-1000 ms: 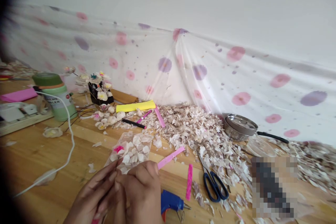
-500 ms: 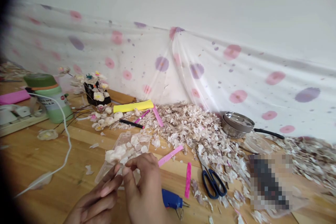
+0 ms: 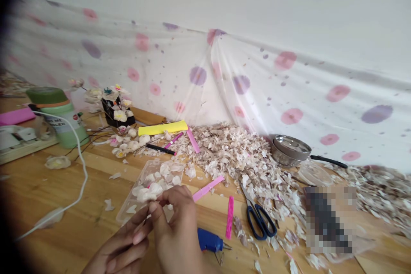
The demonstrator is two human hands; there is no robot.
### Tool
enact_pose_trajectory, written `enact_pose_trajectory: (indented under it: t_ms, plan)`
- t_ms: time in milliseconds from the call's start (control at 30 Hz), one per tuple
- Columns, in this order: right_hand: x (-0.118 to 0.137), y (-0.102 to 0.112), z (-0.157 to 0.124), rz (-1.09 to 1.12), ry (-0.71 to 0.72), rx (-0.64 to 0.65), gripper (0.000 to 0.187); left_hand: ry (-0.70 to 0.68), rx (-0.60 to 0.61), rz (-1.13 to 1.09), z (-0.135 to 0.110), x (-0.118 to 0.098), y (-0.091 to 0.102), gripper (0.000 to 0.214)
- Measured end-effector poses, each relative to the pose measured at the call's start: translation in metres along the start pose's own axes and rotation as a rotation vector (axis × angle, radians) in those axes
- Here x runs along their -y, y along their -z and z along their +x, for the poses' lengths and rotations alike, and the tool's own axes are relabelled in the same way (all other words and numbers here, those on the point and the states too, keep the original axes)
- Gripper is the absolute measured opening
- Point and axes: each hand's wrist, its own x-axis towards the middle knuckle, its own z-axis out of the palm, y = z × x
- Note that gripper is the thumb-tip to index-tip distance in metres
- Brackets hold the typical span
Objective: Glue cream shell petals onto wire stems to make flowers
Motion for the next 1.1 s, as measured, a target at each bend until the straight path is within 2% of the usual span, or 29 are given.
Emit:
enact_pose_trajectory:
  t_ms: [167, 333, 500, 733, 1100]
  plan:
    - [0.002, 0.001, -0.001, 0.01, -0.009, -0.012, 0.017, 0.074, 0.007, 0.067, -0.001, -0.005, -0.003, 0.027]
    - [0.003, 0.002, 0.001, 0.014, -0.003, -0.032, 0.018, 0.069, -0.042, 0.13, -0.002, -0.005, 0.003, 0.026]
    - [0.004, 0.003, 0.002, 0.011, 0.021, -0.01, 0.017, -0.004, -0.116, 0.237, 0.0, -0.004, 0.002, 0.029]
    - [0.008, 0.003, 0.0, 0.008, 0.033, 0.003, 0.024, -0.212, -0.305, 0.463, 0.001, 0.001, -0.007, 0.029]
    - [0.009, 0.002, -0.001, 0.049, 0.062, 0.023, 0.02, -0.335, -0.455, 0.636, 0.007, -0.003, -0.028, 0.033]
